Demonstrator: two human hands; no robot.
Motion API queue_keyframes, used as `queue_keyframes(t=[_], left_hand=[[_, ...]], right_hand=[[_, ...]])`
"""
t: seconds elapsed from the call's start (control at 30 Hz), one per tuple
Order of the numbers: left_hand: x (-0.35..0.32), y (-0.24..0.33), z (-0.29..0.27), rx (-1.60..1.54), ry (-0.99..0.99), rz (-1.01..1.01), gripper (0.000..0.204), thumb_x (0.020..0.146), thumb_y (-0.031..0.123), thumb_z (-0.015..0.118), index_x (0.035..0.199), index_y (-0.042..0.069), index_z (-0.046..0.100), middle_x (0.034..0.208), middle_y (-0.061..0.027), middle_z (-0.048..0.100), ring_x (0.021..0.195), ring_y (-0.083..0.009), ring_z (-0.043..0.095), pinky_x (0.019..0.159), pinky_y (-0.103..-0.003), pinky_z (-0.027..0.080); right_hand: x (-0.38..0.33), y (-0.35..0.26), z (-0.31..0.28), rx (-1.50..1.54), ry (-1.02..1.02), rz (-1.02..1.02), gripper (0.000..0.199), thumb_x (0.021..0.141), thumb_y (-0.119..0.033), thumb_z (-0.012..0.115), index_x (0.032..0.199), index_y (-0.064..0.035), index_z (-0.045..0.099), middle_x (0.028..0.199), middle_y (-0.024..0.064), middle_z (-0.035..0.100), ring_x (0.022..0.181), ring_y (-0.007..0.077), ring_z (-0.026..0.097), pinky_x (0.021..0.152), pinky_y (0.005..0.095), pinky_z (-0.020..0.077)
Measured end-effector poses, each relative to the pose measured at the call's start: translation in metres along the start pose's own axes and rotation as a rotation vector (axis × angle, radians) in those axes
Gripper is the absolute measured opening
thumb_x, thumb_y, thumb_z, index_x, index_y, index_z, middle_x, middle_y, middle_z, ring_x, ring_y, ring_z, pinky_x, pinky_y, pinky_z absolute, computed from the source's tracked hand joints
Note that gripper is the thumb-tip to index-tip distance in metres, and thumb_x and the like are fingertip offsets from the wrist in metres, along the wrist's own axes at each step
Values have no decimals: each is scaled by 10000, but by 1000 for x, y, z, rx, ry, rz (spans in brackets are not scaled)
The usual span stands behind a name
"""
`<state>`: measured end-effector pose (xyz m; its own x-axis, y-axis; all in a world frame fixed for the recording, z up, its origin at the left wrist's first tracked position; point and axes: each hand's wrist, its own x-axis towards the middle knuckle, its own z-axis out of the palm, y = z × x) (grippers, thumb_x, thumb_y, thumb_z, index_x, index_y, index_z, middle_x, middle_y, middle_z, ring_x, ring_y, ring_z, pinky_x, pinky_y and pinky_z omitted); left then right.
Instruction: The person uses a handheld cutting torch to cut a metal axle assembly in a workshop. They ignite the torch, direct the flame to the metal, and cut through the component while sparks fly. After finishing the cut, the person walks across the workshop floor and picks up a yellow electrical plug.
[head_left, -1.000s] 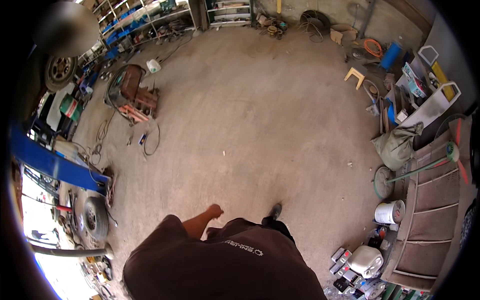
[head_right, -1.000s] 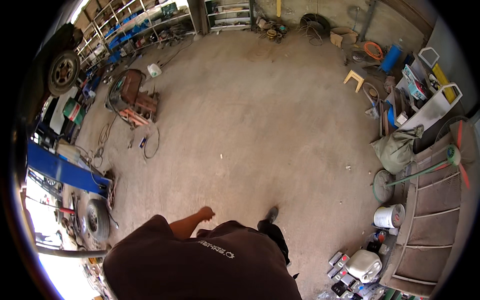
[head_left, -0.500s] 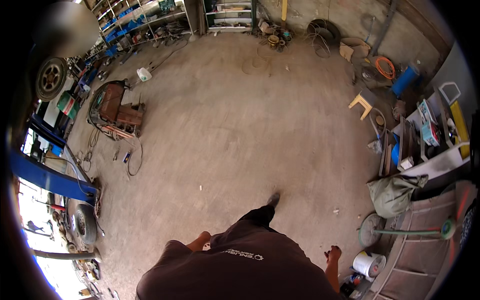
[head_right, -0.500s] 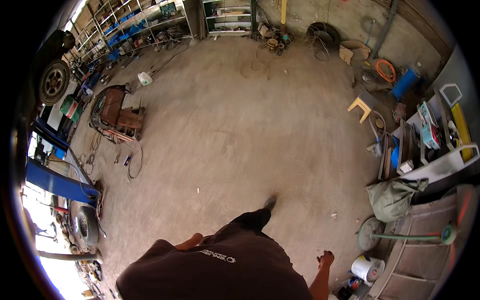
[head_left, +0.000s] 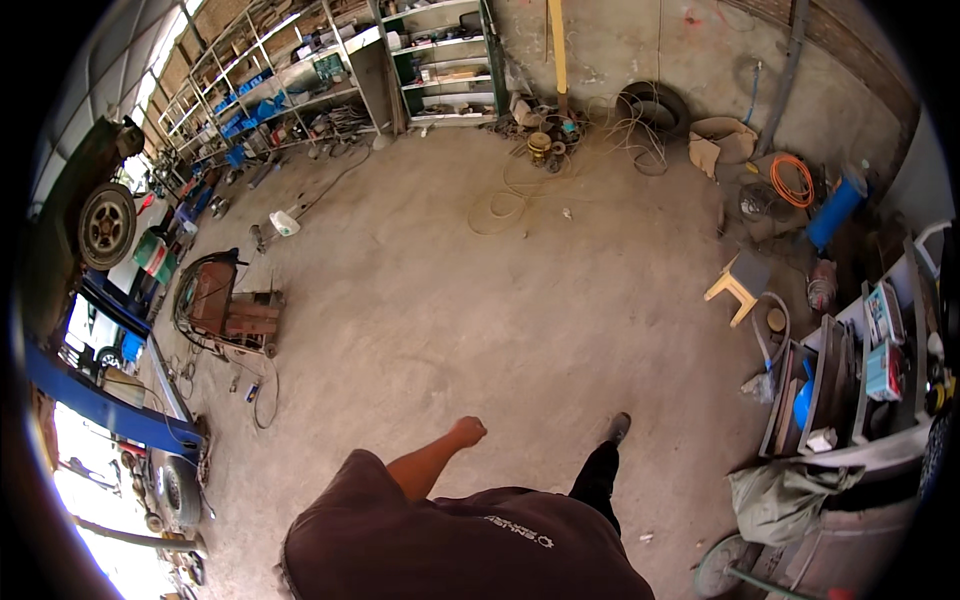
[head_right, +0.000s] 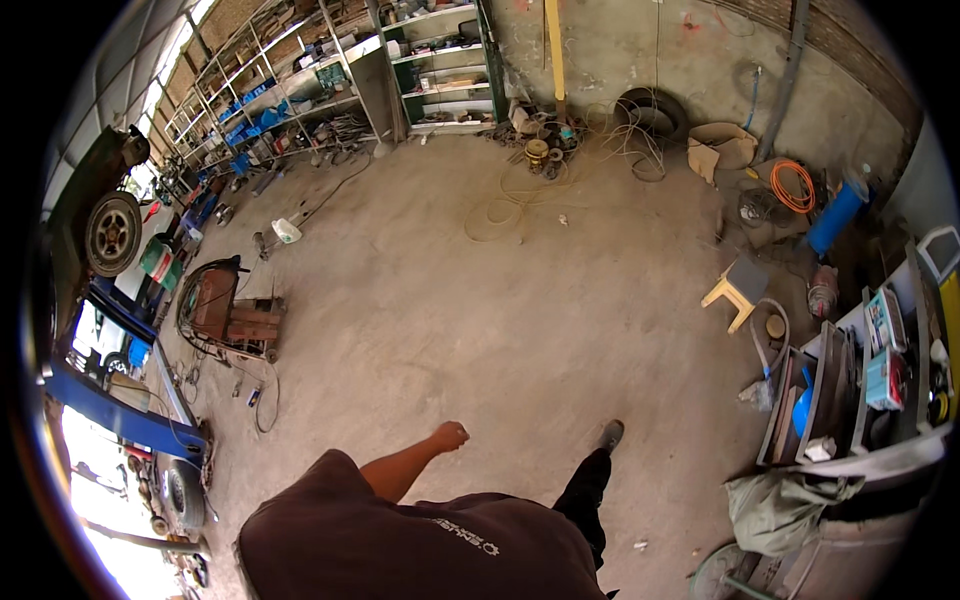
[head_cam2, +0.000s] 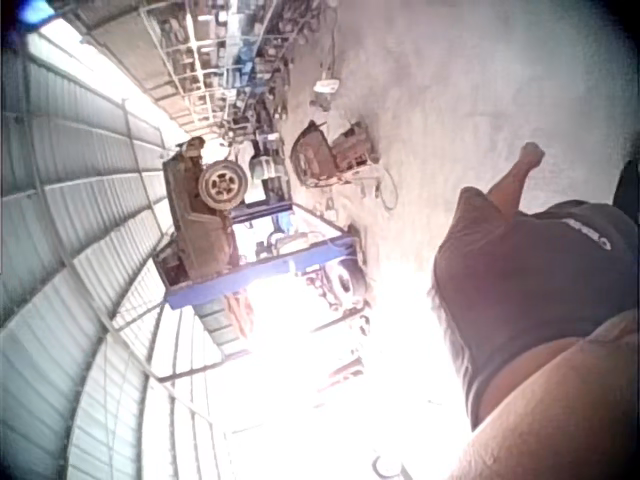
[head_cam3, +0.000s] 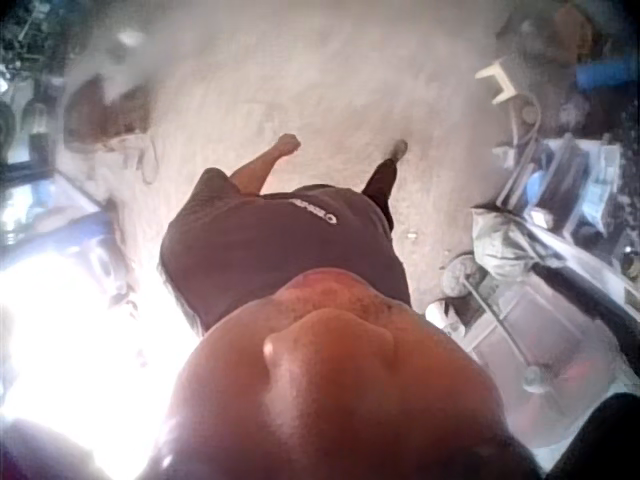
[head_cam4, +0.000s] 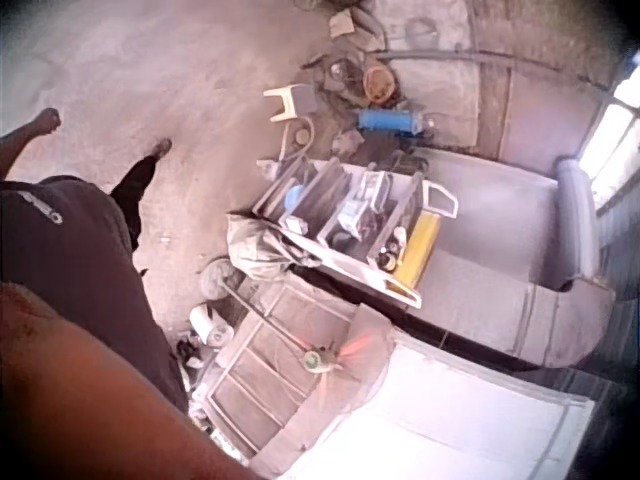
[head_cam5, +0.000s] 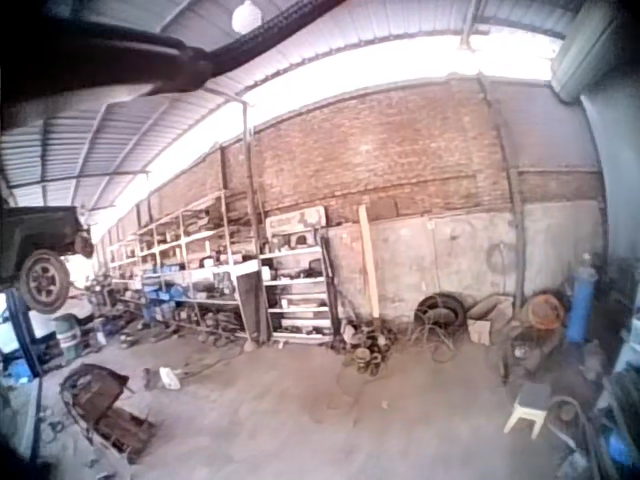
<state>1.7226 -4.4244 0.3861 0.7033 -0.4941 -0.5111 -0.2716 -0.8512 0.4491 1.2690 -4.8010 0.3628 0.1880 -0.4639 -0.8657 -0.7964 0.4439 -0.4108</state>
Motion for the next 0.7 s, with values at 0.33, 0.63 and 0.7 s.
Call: queue_keyframes(t=[0.33, 0.63, 0.7], left_hand=[[187, 195, -78, 7, -202, -171, 366, 828, 315, 611, 918, -7, 759, 1019, -273, 711, 983, -425, 684, 871, -498, 541], [375, 210, -37, 38, -278, -243, 401, 881, 355, 577, 1041, 35, 757, 1107, -242, 710, 1031, -407, 679, 896, -493, 532], [419, 215, -75, 96, -450, -217, 462, 869, 396, 631, 1095, 6, 736, 1144, -249, 703, 1029, -401, 687, 898, -489, 538]], right_hand=[[165, -316, -169, -153, -35, -45, 152, 880, -192, 594, 1025, -149, 604, 742, 74, 531, 639, 238, 566, 557, 404, 538], [312, -690, -276, 174, 171, -139, 103, 920, -215, 570, 1004, -165, 602, 850, 62, 521, 733, 211, 539, 619, 423, 558], [348, -737, -272, 188, 120, -297, 149, 924, -190, 554, 1061, -166, 608, 969, 72, 566, 830, 214, 577, 691, 414, 570]])
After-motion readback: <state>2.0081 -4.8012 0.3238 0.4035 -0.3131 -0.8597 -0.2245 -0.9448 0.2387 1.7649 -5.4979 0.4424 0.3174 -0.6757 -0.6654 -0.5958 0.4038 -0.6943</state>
